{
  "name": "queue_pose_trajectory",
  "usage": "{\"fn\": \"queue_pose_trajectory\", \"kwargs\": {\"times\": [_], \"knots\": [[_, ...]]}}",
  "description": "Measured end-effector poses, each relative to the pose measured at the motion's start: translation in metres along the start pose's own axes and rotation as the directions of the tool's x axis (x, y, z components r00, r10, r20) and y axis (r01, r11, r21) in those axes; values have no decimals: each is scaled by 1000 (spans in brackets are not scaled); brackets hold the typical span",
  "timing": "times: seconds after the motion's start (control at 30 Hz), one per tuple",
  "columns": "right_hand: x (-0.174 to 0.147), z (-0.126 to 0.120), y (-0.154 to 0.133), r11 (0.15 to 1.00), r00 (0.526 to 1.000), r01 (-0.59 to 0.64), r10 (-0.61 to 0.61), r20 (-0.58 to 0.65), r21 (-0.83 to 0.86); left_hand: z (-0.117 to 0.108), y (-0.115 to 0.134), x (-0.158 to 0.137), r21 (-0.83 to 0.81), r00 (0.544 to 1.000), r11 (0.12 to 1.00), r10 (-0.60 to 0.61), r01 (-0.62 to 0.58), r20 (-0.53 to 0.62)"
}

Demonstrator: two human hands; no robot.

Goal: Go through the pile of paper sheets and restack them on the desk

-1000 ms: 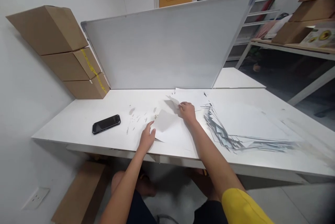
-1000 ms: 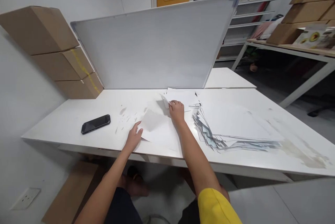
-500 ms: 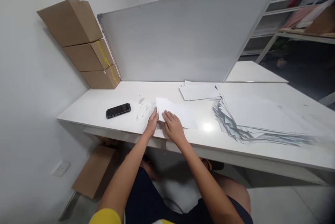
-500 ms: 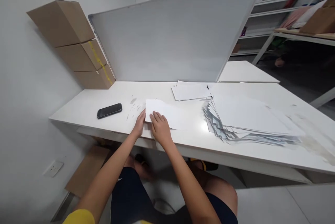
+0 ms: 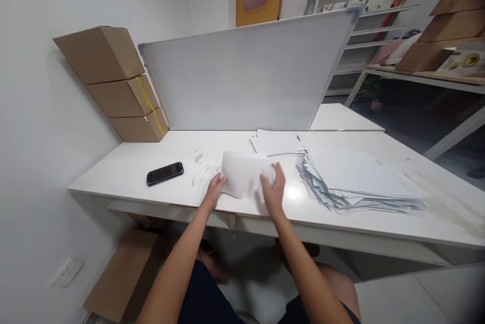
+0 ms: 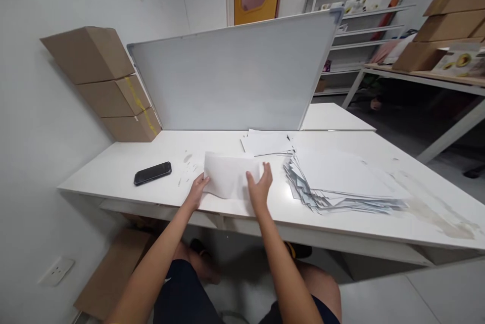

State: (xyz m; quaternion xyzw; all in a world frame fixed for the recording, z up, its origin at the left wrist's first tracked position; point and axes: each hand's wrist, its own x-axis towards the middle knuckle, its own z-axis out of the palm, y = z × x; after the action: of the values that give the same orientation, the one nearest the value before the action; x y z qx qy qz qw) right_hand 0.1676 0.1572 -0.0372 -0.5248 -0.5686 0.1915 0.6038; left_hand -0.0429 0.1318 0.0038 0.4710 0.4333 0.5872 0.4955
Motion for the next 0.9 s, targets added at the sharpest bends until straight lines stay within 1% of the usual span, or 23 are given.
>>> {"fn": "queue_pose_trajectory", "kwargs": {"times": [0.03, 0.07, 0.1, 0.13, 0.2, 0.23, 0.27, 0.3, 0.4, 0.43, 0.5, 0.6, 0.7, 0.77, 0.83, 0.9], "knots": [[10, -6, 5, 993, 994, -101, 102, -29, 54, -1, 0, 1, -7, 1000, 1000, 0, 0, 15], [18, -11, 9, 975, 981, -187, 191, -23, 117, -2, 0, 1, -16, 1000, 1000, -1, 1, 28], [23, -15, 10, 950, 968, -250, 250, 21, 187, -3, 1, 1, -26, 999, 1000, -3, 4, 41], [26, -19, 10, 922, 957, -289, 276, 88, 258, -3, 3, 0, -33, 999, 999, -7, 9, 52], [25, -25, 6, 873, 945, -315, 251, 211, 373, -3, 6, -1, -39, 998, 999, -16, 18, 58], [22, -27, 2, 860, 945, -308, 225, 239, 408, -3, 8, -2, -36, 998, 999, -19, 21, 53], [19, -29, -2, 856, 950, -291, 205, 236, 428, -2, 10, -2, -29, 999, 999, -21, 22, 45], [15, -30, -6, 858, 958, -270, 196, 207, 437, -2, 11, -3, -22, 999, 999, -23, 24, 39], [9, -35, -15, 877, 983, -184, 176, 61, 444, 0, 11, -3, 13, 999, 999, -34, 34, 31], [8, -37, -17, 881, 985, -164, 168, 31, 444, 0, 10, -2, 24, 999, 999, -40, 39, 28], [7, -39, -22, 886, 987, -154, 162, 18, 437, 0, 9, -2, 39, 998, 998, -52, 51, 20], [9, -41, -26, 895, 984, -175, 175, 38, 409, 2, 8, -3, 42, 997, 997, -70, 70, 11], [11, -38, -24, 900, 975, -221, 193, 109, 376, 3, 7, -4, 52, 997, 996, -77, 77, -4], [13, -35, -16, 907, 960, -269, 226, 166, 324, 3, 5, -3, 59, 998, 996, -66, 67, -17], [14, -32, -4, 919, 949, -299, 256, 186, 259, 2, -1, 0, 66, 999, 996, -51, 52, -16], [14, -30, 10, 942, 954, -276, 243, 177, 193, 0, -10, 4, 85, 1000, 996, -29, 30, -6]]}}
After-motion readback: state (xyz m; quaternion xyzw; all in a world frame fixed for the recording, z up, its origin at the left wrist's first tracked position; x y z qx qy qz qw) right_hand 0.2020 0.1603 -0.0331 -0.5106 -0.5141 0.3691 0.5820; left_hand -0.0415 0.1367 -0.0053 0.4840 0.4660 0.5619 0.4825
